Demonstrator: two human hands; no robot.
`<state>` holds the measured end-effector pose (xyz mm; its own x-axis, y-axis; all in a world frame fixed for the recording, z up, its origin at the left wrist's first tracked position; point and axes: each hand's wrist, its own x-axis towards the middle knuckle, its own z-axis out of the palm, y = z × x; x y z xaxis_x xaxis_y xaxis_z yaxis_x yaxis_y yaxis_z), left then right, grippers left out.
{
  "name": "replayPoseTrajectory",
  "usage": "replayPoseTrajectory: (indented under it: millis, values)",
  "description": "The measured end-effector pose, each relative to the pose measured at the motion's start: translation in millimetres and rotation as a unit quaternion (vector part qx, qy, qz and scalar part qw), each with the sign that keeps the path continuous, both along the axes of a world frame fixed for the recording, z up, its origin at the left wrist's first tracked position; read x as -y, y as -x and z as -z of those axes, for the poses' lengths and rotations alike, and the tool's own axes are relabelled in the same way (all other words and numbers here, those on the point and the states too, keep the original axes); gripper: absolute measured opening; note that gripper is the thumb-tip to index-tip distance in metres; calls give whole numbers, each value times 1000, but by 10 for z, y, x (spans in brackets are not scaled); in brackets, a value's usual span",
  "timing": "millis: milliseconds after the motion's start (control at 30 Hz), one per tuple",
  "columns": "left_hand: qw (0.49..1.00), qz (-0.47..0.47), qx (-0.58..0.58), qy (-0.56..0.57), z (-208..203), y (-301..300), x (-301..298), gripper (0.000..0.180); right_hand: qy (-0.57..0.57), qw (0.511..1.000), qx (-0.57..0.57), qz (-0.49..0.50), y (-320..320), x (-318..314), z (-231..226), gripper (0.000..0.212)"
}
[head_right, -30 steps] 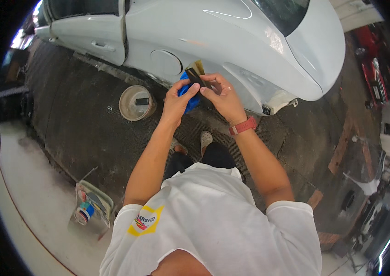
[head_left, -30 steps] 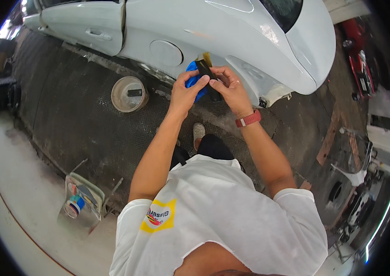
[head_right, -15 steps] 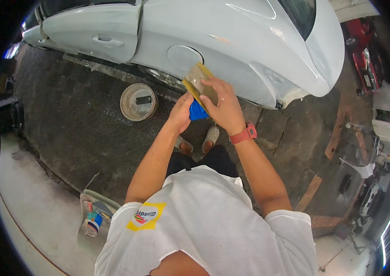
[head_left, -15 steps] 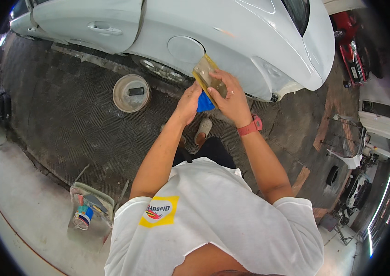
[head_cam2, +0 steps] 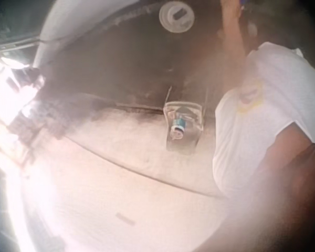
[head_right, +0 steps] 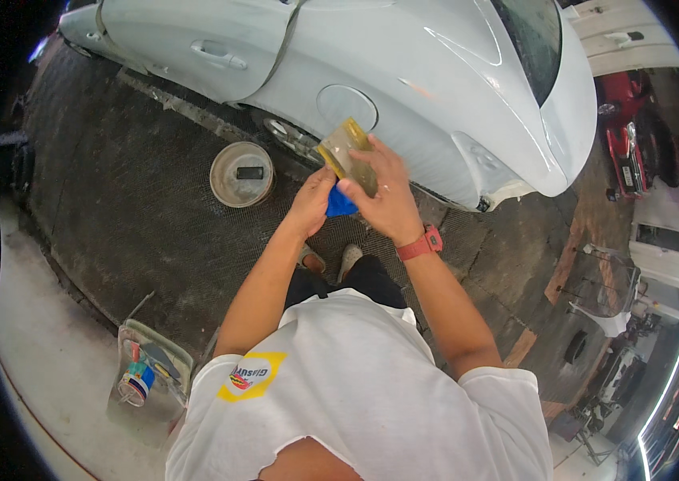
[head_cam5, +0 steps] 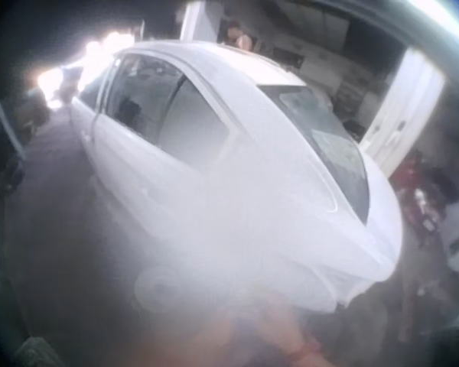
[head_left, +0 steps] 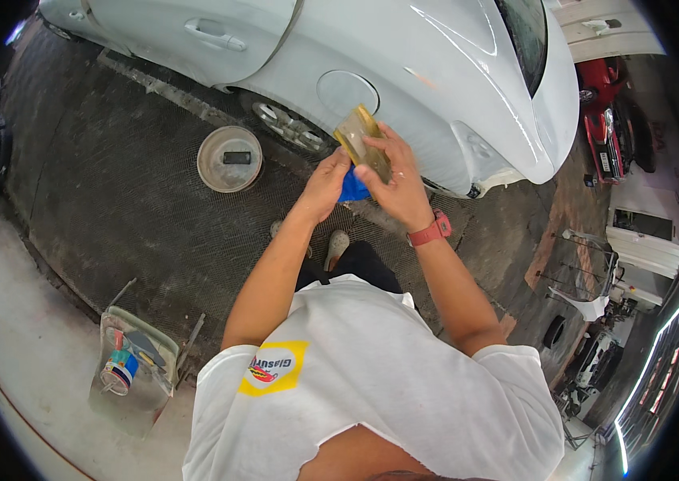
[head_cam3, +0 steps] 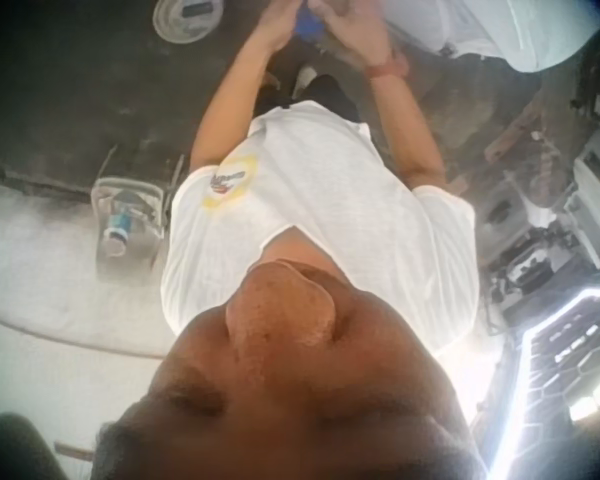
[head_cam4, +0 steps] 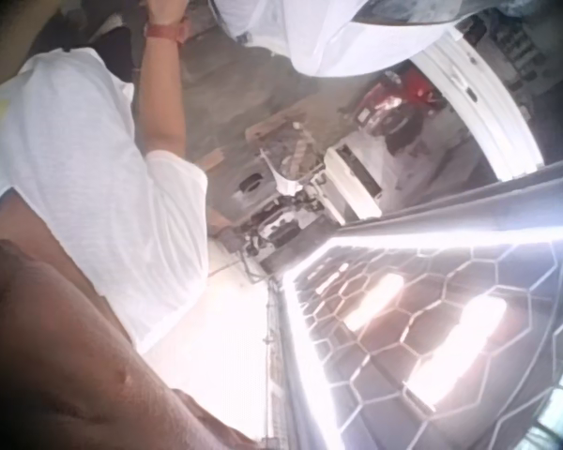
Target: The person wipes the front fender of a white car with a blue cloth and a small black tool, repeatedly dipping the cloth into a bucket of water. The person scrubs and wipes the surface around the fuel cap and lower fender area.
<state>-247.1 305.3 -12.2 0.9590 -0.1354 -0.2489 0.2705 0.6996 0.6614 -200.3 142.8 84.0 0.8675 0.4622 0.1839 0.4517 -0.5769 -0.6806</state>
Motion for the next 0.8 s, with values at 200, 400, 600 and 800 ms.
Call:
replayPoseTrajectory:
  millis: [200, 400, 600, 800]
  values:
    - [999, -26, 4, -18, -168, 7, 64, 56, -45, 997, -66, 10, -58, 113, 59, 59]
    - [990, -49, -52, -120, -176, -106, 418, 56, -142, 941, -306, 39, -96, 583, -168, 47]
    - [988, -75, -84, -107, -594, -183, 831, 59, -347, 847, -390, 106, -82, 1358, -45, 39]
    - [977, -191, -76, 60, -523, -708, 720, 49, -8, 979, -65, 194, -588, 1977, -321, 43]
